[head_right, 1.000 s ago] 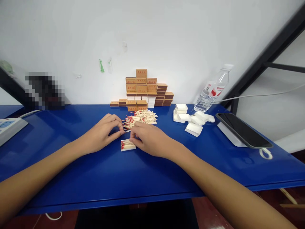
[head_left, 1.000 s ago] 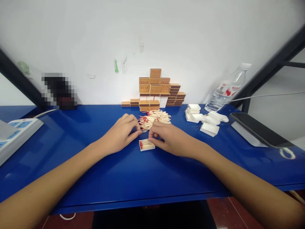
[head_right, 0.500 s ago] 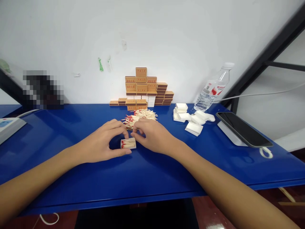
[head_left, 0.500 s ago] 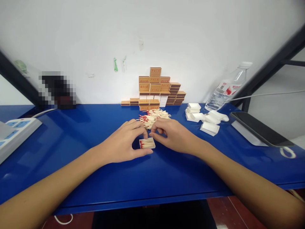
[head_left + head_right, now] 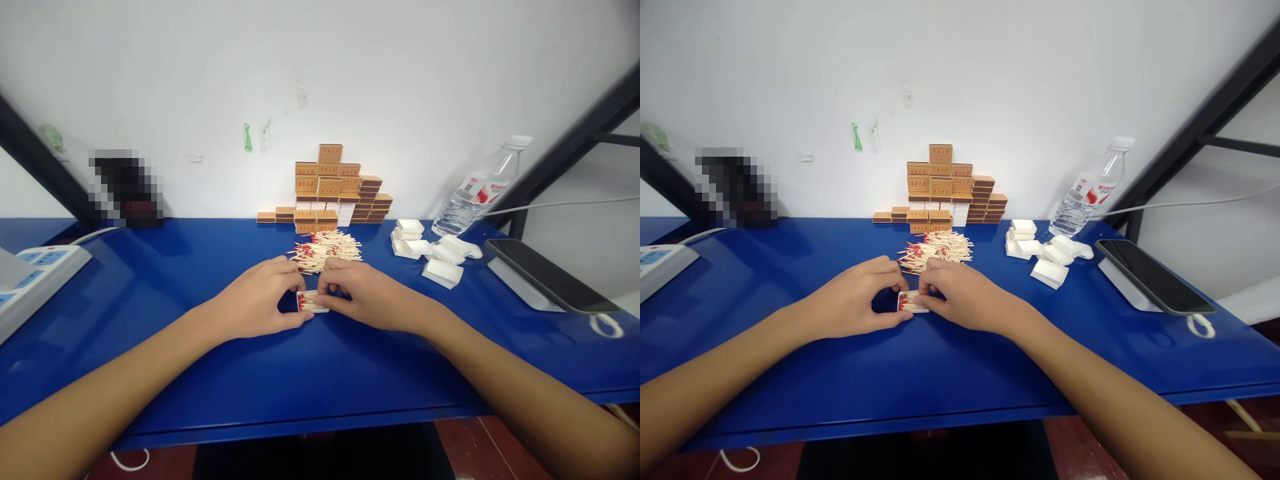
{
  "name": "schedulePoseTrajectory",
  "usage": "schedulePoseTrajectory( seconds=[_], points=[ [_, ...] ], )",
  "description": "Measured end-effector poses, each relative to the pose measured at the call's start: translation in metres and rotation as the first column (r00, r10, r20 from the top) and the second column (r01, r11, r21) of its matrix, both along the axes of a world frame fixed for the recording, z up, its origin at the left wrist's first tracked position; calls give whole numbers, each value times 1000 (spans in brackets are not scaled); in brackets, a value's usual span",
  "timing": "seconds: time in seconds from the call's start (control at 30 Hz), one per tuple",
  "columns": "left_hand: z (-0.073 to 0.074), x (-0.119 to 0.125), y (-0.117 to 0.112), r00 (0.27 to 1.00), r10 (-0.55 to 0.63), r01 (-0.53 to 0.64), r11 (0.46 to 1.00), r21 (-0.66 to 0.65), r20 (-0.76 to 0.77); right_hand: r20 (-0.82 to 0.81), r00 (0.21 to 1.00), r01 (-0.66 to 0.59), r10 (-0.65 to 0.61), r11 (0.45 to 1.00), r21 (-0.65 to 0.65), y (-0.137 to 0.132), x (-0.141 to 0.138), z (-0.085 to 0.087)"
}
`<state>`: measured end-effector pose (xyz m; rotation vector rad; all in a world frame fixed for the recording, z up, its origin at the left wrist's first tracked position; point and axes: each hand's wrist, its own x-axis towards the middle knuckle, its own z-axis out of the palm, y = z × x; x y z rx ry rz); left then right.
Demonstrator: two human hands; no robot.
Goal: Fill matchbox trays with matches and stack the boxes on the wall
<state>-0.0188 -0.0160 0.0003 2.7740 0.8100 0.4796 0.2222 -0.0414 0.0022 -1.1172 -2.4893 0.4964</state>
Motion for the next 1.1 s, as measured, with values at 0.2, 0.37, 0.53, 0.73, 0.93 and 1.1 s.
schedulePoseTrajectory(
  seconds=[0.2,0.37,0.53,0.73,0.93,1.1],
  points=[
    [1,-1,0,1000,-7,7,1000,2,-14,-45,999,5,-4,1000,26,0,-3,-3],
    [2,-1,-1,999,28,-30,998,-51,-38,-77,989,135,-124,979,154,10,-5,-13],
    [3,1,-5,999,-1,-4,996,-94,-51,-9,980,197,-201,951,237,20,-4,-21],
    [6,-1,-4,996,-6,0,998,-65,-86,53,977,184,-207,943,278,29,7,-22],
    [8,1,-4,995,-7,-1,997,-76,-104,87,975,173,-203,948,266,35,4,-23],
    [9,1,-4,994,-1,-8,996,-84,-105,159,969,149,-189,960,236,36,6,-22]
  ],
)
